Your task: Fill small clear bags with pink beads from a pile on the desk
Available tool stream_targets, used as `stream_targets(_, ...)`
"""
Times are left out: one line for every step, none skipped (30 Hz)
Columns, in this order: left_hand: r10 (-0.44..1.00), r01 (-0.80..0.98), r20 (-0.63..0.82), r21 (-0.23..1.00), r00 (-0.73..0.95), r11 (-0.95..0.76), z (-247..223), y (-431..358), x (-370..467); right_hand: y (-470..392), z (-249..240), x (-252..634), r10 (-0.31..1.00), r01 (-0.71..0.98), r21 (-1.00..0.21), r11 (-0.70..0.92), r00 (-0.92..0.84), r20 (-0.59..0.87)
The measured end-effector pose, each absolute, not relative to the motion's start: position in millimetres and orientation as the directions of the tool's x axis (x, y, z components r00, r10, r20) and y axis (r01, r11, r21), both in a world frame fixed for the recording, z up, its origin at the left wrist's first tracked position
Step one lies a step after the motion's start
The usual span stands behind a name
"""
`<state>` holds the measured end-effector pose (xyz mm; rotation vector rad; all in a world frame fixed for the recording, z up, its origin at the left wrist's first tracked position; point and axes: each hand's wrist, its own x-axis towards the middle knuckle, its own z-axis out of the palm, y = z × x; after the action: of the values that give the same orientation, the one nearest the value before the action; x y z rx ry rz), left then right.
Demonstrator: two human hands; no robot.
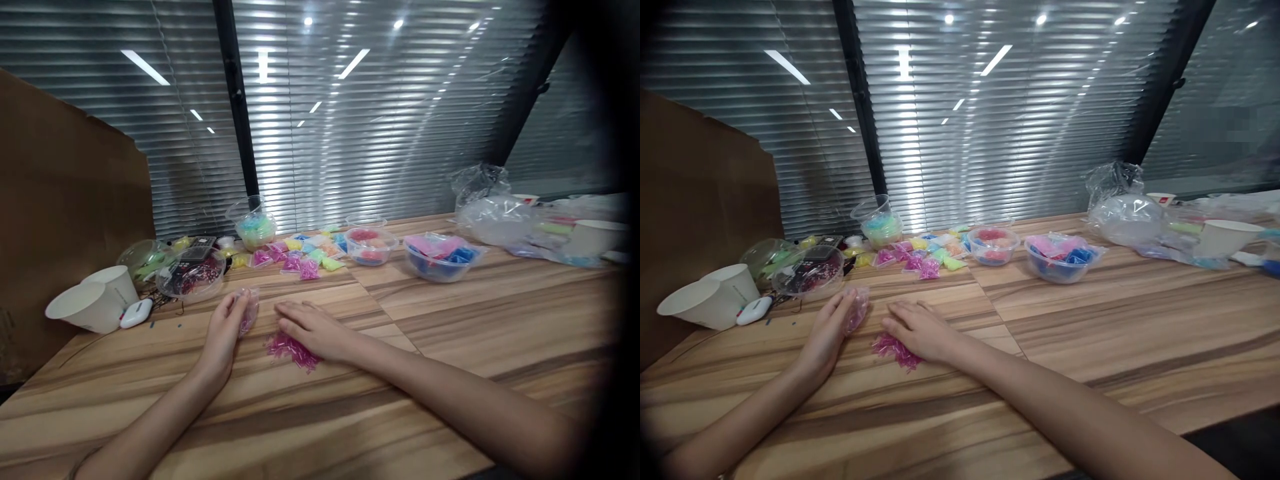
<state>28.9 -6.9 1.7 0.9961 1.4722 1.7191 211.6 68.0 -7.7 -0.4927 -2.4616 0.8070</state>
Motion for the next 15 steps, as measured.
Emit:
stream_targets(0.855, -0.048, 0.113, 0.986, -0.506, -0.159, 0.7, -6.7, 28.5, 66.4, -7.5, 212.3, 0.394, 0.131, -0.594, 0.794, -0.854, 0.338)
stream_targets(0.855, -0.076, 0.104, 0.983, -0.509, -0.165, 0.0, -6.6, 28.6, 64.5, -6.6, 213.3, 0.316, 0.072, -0.569, 0.819, -0.884, 0.344)
stream_targets(0.858, -0.086, 0.104, 0.982, -0.503, -0.169, -0.3, -6.7, 29.0, 62.5, -5.1, 214.4, 0.247, 0.013, -0.551, 0.834, -0.902, 0.353)
stream_targets(0.863, -0.080, 0.110, 0.982, -0.492, -0.171, -0.3, -6.9, 29.6, 60.6, -3.5, 215.6, 0.191, -0.036, -0.539, 0.842, -0.913, 0.360)
stream_targets(0.868, -0.065, 0.118, 0.983, -0.482, -0.170, -0.1, -7.1, 30.2, 59.1, -2.0, 216.5, 0.151, -0.068, -0.528, 0.847, -0.921, 0.360)
stream_targets(0.871, -0.044, 0.125, 0.985, -0.475, -0.166, 0.2, -7.4, 30.8, 58.2, -0.8, 217.1, 0.123, -0.086, -0.517, 0.852, -0.926, 0.357)
stream_targets(0.873, -0.024, 0.129, 0.987, -0.470, -0.159, 0.6, -7.6, 31.3, 57.7, 0.0, 217.4, 0.103, -0.097, -0.505, 0.858, -0.930, 0.354)
stream_targets(0.875, -0.007, 0.129, 0.989, -0.468, -0.149, 1.1, -7.8, 31.8, 57.6, 0.4, 217.3, 0.091, -0.104, -0.493, 0.863, -0.930, 0.355)
stream_targets(0.875, 0.003, 0.126, 0.990, -0.468, -0.141, 1.6, -8.0, 32.2, 57.9, 0.5, 216.9, 0.087, -0.108, -0.485, 0.868, -0.928, 0.363)
stream_targets(0.877, 0.008, 0.124, 0.991, -0.465, -0.136, 2.1, -8.2, 32.6, 58.3, 0.5, 216.2, 0.090, -0.110, -0.482, 0.869, -0.923, 0.374)
stream_targets(0.880, 0.012, 0.125, 0.991, -0.458, -0.134, 2.7, -8.4, 33.1, 58.6, 0.5, 215.6, 0.101, -0.108, -0.483, 0.869, -0.917, 0.387)
stream_targets(0.883, 0.019, 0.128, 0.991, -0.451, -0.134, 3.5, -8.7, 33.7, 58.9, 0.6, 215.0, 0.119, -0.100, -0.487, 0.868, -0.910, 0.397)
stream_targets(0.886, 0.032, 0.131, 0.991, -0.445, -0.131, 4.4, -9.1, 34.5, 59.1, 0.9, 214.6, 0.140, -0.087, -0.493, 0.866, -0.904, 0.404)
stream_targets(0.888, 0.050, 0.136, 0.991, -0.439, -0.126, 5.4, -9.5, 35.4, 59.2, 1.3, 214.4, 0.158, -0.076, -0.499, 0.863, -0.898, 0.410)
stream_targets(0.889, 0.073, 0.140, 0.990, -0.435, -0.121, 6.4, -10.0, 36.3, 59.2, 1.7, 214.5, 0.175, -0.066, -0.505, 0.860, -0.893, 0.415)
